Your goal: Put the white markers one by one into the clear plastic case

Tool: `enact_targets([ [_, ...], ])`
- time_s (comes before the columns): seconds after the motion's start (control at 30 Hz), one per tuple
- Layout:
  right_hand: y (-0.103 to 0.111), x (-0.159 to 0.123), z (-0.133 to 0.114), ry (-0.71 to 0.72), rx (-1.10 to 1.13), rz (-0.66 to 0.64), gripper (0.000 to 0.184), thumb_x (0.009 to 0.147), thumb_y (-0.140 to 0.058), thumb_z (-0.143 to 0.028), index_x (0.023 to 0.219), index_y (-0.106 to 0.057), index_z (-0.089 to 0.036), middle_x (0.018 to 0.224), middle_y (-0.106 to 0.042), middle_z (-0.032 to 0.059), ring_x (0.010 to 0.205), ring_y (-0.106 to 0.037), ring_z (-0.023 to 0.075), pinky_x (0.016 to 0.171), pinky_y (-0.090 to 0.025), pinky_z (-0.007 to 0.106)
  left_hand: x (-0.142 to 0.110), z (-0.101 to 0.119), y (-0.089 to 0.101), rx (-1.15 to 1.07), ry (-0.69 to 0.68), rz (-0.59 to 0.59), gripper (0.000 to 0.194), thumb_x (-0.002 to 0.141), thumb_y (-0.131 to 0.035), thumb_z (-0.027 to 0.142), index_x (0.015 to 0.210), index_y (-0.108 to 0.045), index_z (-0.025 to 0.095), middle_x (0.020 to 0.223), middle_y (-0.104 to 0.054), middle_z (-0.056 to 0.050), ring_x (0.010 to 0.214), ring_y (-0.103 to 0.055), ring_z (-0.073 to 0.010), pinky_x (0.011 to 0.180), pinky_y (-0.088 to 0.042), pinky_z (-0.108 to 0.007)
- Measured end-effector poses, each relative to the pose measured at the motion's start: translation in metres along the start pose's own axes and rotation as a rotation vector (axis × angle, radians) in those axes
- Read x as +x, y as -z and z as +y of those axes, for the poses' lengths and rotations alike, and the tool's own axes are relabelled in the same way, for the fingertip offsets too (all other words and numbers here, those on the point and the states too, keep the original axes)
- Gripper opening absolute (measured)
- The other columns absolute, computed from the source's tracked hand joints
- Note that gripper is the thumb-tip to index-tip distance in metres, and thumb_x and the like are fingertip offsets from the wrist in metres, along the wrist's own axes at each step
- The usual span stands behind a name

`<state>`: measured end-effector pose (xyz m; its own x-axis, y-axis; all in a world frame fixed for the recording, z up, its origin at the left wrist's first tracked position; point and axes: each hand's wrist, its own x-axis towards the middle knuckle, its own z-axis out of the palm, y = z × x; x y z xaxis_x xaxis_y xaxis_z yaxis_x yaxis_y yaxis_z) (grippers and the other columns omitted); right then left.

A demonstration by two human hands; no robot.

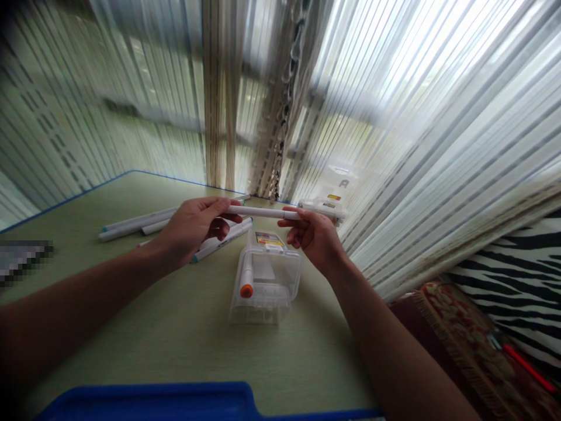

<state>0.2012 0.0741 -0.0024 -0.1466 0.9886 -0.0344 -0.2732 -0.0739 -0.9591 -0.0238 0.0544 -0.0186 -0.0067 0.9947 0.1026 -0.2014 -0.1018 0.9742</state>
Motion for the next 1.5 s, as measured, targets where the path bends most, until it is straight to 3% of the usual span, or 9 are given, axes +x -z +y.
enact_targets([
  [0.53, 0.007, 0.003, 0.006, 0.124, -0.097, -0.071, 0.018, 0.071, -0.067, -0.022, 0.085, -0.075, -0.015, 0.072, -0.076, 0.0058, 0.043, -0.058, 0.0101, 0.037, -0.042, 0.021, -0.001, 0.001, 0.001, 0.004, -0.010, 0.003, 0.016, 0.083, -0.065, 0.016, 0.096, -0.072, 0.010, 0.081, -0.075, -0.009, 0.045, -0.053, -0.0069, 0.046, -0.045, -0.021],
  [0.73, 0.006, 0.002, 0.008, 0.154, -0.115, -0.068, 0.019, 0.069, -0.080, -0.027, 0.084, -0.076, -0.016, 0.068, -0.074, 0.0036, 0.043, -0.058, 0.0082, 0.037, -0.040, 0.018, -0.001, -0.001, 0.001, 0.037, -0.042, -0.020, 0.015, 0.078, -0.071, 0.015, 0.093, -0.073, 0.011, 0.060, -0.062, 0.001, 0.048, -0.053, -0.0080, 0.048, -0.045, -0.021],
  [1.07, 0.006, 0.002, 0.010, 0.213, -0.148, -0.069, 0.024, 0.066, -0.087, -0.029, 0.083, -0.074, -0.017, 0.068, -0.073, 0.0015, 0.042, -0.057, 0.0069, 0.037, -0.040, 0.018, -0.003, -0.003, 0.002, 0.140, -0.098, -0.064, 0.026, 0.075, -0.081, 0.027, 0.095, -0.074, 0.013, 0.056, -0.059, 0.002, 0.047, -0.051, -0.0080, 0.046, -0.043, -0.021],
  [1.27, 0.006, 0.003, 0.008, 0.197, -0.111, -0.055, 0.020, 0.071, -0.080, -0.030, 0.085, -0.073, -0.017, 0.069, -0.075, 0.0035, 0.040, -0.058, 0.0087, 0.035, -0.040, 0.018, -0.003, -0.001, 0.000, 0.029, -0.057, -0.096, 0.018, 0.080, -0.076, 0.026, 0.091, -0.074, 0.012, 0.073, -0.069, -0.003, 0.048, -0.053, -0.0067, 0.048, -0.044, -0.022],
  [1.5, 0.008, 0.005, 0.009, 0.146, -0.117, -0.041, 0.019, 0.073, -0.078, -0.029, 0.084, -0.069, -0.017, 0.069, -0.073, 0.0032, 0.041, -0.058, 0.0089, 0.036, -0.041, 0.019, -0.006, 0.003, -0.003, -0.033, -0.124, -0.115, 0.021, 0.082, -0.074, 0.026, 0.097, -0.074, 0.011, 0.077, -0.070, -0.004, 0.049, -0.054, -0.0072, 0.048, -0.044, -0.023],
])
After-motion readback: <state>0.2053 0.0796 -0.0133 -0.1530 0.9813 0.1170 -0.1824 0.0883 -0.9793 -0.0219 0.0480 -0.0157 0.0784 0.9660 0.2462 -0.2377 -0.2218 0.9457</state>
